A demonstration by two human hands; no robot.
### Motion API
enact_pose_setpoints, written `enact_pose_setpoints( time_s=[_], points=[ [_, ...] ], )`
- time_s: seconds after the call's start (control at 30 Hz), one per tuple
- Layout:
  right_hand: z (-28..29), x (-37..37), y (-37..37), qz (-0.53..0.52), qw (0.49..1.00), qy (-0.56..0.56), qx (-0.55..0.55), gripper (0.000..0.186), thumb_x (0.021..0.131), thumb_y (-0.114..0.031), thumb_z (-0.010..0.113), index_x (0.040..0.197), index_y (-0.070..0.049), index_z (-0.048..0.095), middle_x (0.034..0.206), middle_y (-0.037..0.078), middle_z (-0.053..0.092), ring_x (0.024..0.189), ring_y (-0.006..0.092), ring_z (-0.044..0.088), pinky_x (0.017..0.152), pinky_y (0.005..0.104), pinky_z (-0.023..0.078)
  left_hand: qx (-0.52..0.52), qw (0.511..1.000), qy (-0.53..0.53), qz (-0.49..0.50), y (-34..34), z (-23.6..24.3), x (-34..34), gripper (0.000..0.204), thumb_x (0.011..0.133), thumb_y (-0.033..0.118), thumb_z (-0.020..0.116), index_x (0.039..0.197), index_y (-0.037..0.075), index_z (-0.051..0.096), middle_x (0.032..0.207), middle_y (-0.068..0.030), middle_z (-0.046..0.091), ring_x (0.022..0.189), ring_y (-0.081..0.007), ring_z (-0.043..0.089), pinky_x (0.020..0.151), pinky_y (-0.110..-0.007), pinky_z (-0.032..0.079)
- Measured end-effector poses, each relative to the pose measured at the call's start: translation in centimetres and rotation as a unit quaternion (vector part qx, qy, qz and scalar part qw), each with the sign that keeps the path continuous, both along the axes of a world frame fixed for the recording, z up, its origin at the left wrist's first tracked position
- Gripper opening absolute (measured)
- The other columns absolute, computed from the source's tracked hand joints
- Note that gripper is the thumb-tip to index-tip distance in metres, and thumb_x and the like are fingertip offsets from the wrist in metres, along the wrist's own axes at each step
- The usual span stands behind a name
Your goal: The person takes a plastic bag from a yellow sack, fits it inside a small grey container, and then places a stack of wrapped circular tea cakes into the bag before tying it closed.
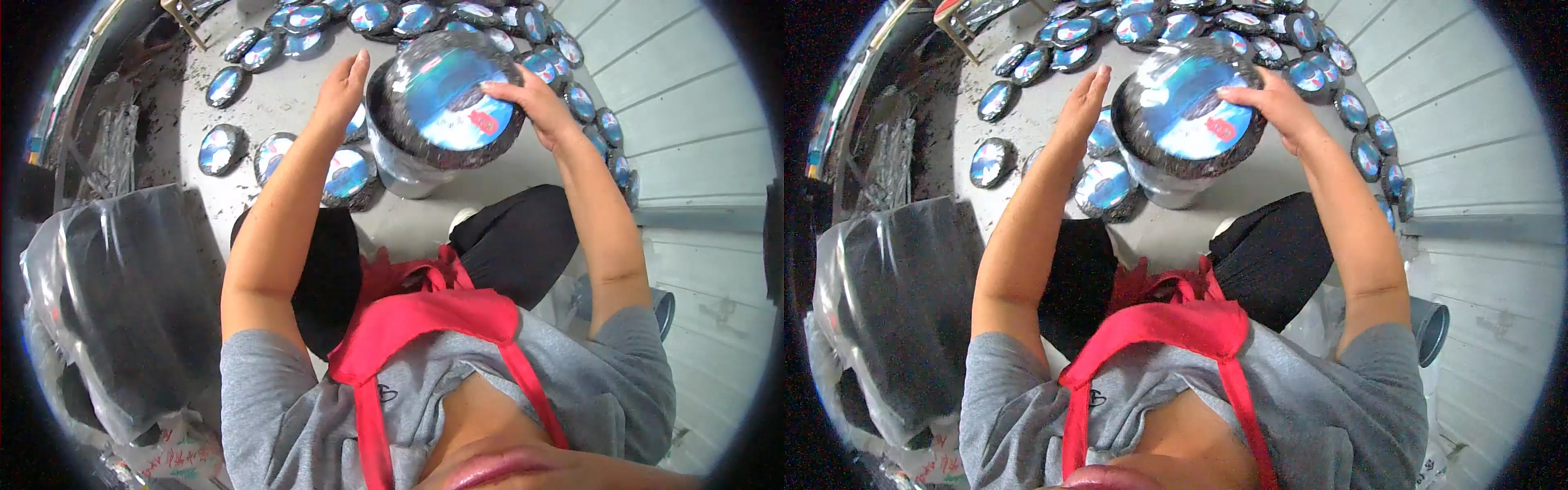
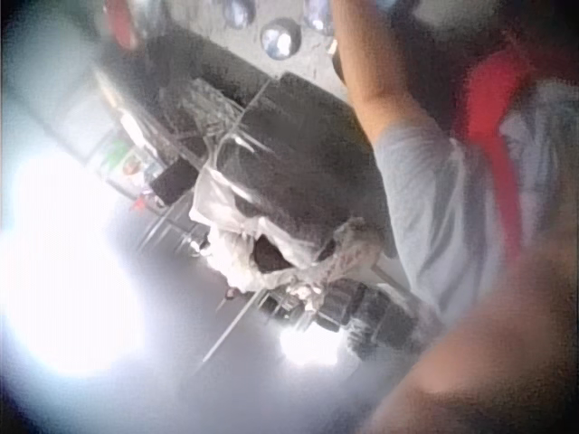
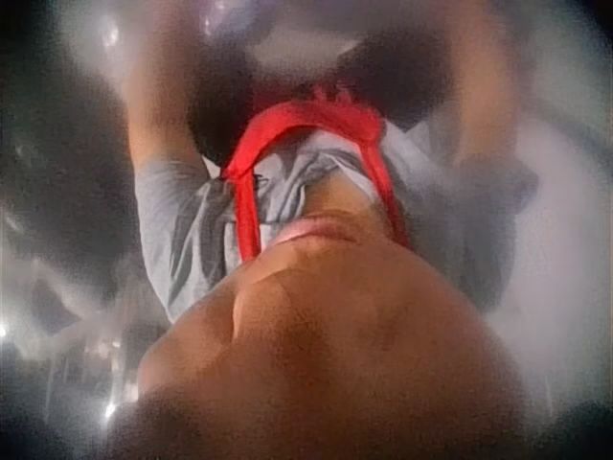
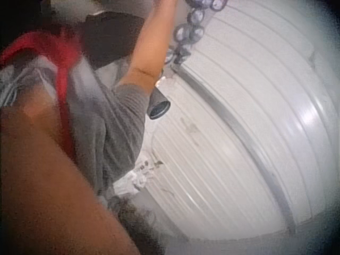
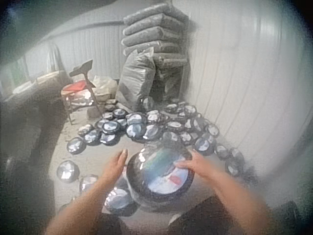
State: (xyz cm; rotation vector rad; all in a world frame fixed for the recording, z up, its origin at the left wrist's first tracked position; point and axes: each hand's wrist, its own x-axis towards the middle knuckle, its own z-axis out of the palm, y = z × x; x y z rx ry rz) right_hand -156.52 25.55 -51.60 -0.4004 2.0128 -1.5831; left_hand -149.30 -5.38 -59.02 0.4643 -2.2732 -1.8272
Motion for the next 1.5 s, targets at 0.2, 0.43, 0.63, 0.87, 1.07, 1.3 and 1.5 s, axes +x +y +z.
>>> enact_pose_setpoints(
  time_s=[0.2, 0.43, 0.63, 0.87, 1.07, 1.3, 1.5],
  points=[
    [-2.4, -2.2, -3.2, 0.042, 0.994, -0.092, 0.050, 0.054, 0.088, -0.031, 0.076, 0.131, -0.002, 0.060, 0.121, 0.008, 0.071, 0.107, 0.0160, 0.066, 0.101, 0.0328, 0.049, 0.181, 0.971, -0.024, -0.152, 0.5, 0.5, -4.4, 0.074, 0.098, 0.061, 0.055, 0.146, 0.005, 0.054, 0.146, -0.0161, 0.055, 0.135, -0.0253, 0.050, 0.114, -0.036, 0.036],
    [-1.6, 1.5, -5.2, -0.031, 0.860, 0.342, 0.377, 0.069, 0.090, -0.048, 0.072, 0.138, -0.002, 0.055, 0.144, 0.020, 0.055, 0.122, 0.0376, 0.061, 0.107, 0.0424, 0.046, -0.115, 0.968, 0.036, -0.220, -0.3, -0.5, -6.5, 0.073, 0.084, 0.052, 0.080, 0.144, 0.017, 0.057, 0.137, -0.0160, 0.058, 0.126, -0.0287, 0.058, 0.105, -0.038, 0.046],
    [-10.8, 1.8, -2.2, -0.120, 0.889, 0.348, 0.271, 0.043, 0.100, -0.027, 0.060, 0.140, -0.013, 0.061, 0.157, 0.021, 0.040, 0.139, 0.0422, 0.044, 0.115, 0.0471, 0.037, -0.504, 0.828, 0.240, -0.052, 4.4, -0.4, -6.6, 0.059, 0.086, 0.042, 0.076, 0.138, 0.020, 0.059, 0.138, -0.0118, 0.057, 0.131, -0.0310, 0.054, 0.111, -0.057, 0.039],
    [-9.9, 3.5, -0.7, -0.340, 0.934, 0.110, 0.017, 0.051, 0.101, -0.032, 0.060, 0.146, -0.010, 0.052, 0.159, 0.016, 0.038, 0.146, 0.0281, 0.038, 0.119, 0.0401, 0.031, -0.587, 0.763, 0.196, -0.187, 5.9, -3.4, -7.4, 0.044, 0.097, 0.027, 0.060, 0.142, 0.029, 0.057, 0.155, -0.0067, 0.046, 0.145, -0.0279, 0.041, 0.116, -0.060, 0.032],
    [-21.8, 10.6, -4.0, -0.456, 0.788, -0.382, -0.156, 0.097, 0.091, -0.077, 0.051, 0.159, -0.012, 0.031, 0.164, 0.016, 0.028, 0.149, 0.0345, 0.026, 0.116, 0.0602, 0.023, -0.399, 0.860, 0.230, -0.219, 2.5, 0.6, -4.6, 0.025, 0.097, 0.030, 0.063, 0.119, 0.029, 0.075, 0.127, -0.0002, 0.070, 0.131, -0.0269, 0.057, 0.114, -0.066, 0.027],
    [-16.7, 10.8, -2.0, -0.418, 0.812, -0.316, -0.257, 0.047, 0.100, -0.056, 0.055, 0.118, -0.013, 0.059, 0.107, 0.003, 0.064, 0.096, 0.0195, 0.061, 0.090, 0.0429, 0.048, -0.563, 0.733, 0.176, -0.339, 5.3, 0.7, -0.8, 0.045, 0.106, 0.037, 0.048, 0.150, 0.032, 0.049, 0.153, -0.0082, 0.046, 0.145, -0.0371, 0.038, 0.122, -0.051, 0.026],
    [-12.8, 11.2, -0.7, -0.368, 0.804, -0.294, -0.363, 0.011, 0.097, -0.021, 0.066, 0.095, -0.011, 0.063, 0.083, 0.000, 0.061, 0.072, 0.0120, 0.056, 0.063, 0.0275, 0.043, -0.616, 0.703, 0.126, -0.332, 6.2, -1.4, -0.2, 0.048, 0.106, 0.035, 0.045, 0.154, 0.030, 0.044, 0.158, -0.0126, 0.040, 0.143, -0.0419, 0.038, 0.118, -0.051, 0.031]
  ],
)
